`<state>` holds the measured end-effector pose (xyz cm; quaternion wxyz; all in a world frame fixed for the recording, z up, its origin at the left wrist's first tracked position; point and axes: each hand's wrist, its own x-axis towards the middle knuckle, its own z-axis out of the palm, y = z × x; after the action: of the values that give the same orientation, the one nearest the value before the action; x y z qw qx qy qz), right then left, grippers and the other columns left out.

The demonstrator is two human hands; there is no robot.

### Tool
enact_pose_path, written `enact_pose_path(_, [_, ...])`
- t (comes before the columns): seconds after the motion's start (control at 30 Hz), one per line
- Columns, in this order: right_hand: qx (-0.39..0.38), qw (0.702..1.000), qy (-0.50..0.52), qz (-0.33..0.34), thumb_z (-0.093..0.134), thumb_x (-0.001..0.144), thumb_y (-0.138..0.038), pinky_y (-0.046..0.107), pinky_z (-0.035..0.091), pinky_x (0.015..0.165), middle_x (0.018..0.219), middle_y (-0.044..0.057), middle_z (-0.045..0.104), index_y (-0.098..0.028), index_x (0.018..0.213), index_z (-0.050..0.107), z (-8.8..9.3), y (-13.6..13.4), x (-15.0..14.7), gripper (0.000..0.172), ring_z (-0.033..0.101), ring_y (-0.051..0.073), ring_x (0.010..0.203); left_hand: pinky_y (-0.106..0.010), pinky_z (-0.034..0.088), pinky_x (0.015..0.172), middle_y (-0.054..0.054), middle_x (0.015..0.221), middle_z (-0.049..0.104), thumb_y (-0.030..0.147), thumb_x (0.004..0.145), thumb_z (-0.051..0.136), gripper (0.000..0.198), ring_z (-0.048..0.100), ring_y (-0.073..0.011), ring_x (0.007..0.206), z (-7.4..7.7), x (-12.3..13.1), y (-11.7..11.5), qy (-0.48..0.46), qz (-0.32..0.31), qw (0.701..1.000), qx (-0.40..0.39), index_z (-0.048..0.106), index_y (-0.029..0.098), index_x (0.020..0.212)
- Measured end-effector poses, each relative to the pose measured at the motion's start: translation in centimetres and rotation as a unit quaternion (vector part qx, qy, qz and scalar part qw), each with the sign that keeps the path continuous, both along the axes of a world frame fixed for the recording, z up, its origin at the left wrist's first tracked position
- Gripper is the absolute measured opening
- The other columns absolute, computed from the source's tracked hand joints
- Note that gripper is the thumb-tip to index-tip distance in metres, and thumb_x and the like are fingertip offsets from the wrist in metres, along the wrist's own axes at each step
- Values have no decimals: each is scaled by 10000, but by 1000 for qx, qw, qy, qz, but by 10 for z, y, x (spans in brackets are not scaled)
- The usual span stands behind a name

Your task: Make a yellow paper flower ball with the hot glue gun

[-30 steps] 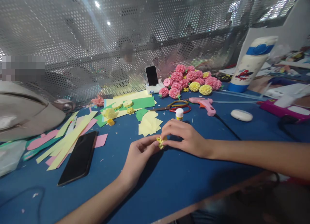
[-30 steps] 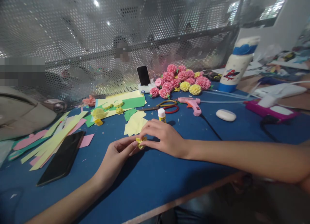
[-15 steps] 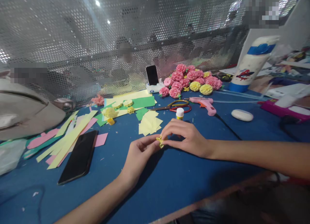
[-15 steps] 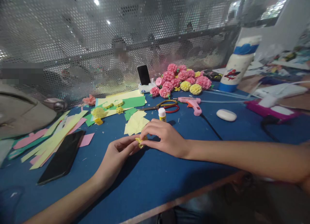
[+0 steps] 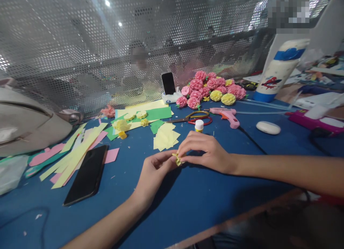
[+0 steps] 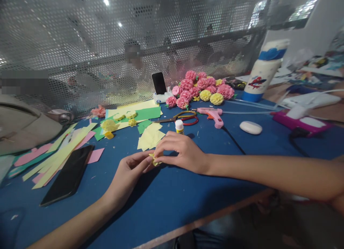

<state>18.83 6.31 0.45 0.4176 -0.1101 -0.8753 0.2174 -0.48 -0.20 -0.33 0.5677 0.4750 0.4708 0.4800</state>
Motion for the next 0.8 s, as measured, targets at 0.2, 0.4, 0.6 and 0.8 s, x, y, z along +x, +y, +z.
enact_pose_path(0.2, [9,1000,9,-24,644,916,-194,332,437,884,999,42,684,-176,937,675,7,11,11,41,603,157,958,-272,552,887,-70,961,782,334,819,747,272,719,-174,862,-3,-1,2,-65,-5,998,-12,768,147,1016])
enact_pose_path(0.4, [92,994,-52,-34,650,913,-212,336,410,906,996,52,662,-176,933,681,12,15,17,51,580,163,946,-276,556,890,-79,996,778,327,813,755,284,720,-182,875,-4,0,3,-76,-6,997,-18,768,143,1029])
enact_pose_path(0.6, [112,989,-81,-49,618,934,-228,329,421,871,1005,65,657,-160,963,677,12,11,17,95,564,174,942,-264,554,887,-76,979,782,317,823,747,276,723,-176,864,-4,1,2,-66,-15,998,-12,764,142,1037])
enact_pose_path(0.8, [137,984,-94,-66,605,944,-239,329,429,853,1009,53,649,-166,958,661,9,9,15,93,548,172,928,-270,547,897,-89,1005,778,329,826,743,297,720,-188,890,-2,1,1,-46,-13,999,-10,761,135,1049])
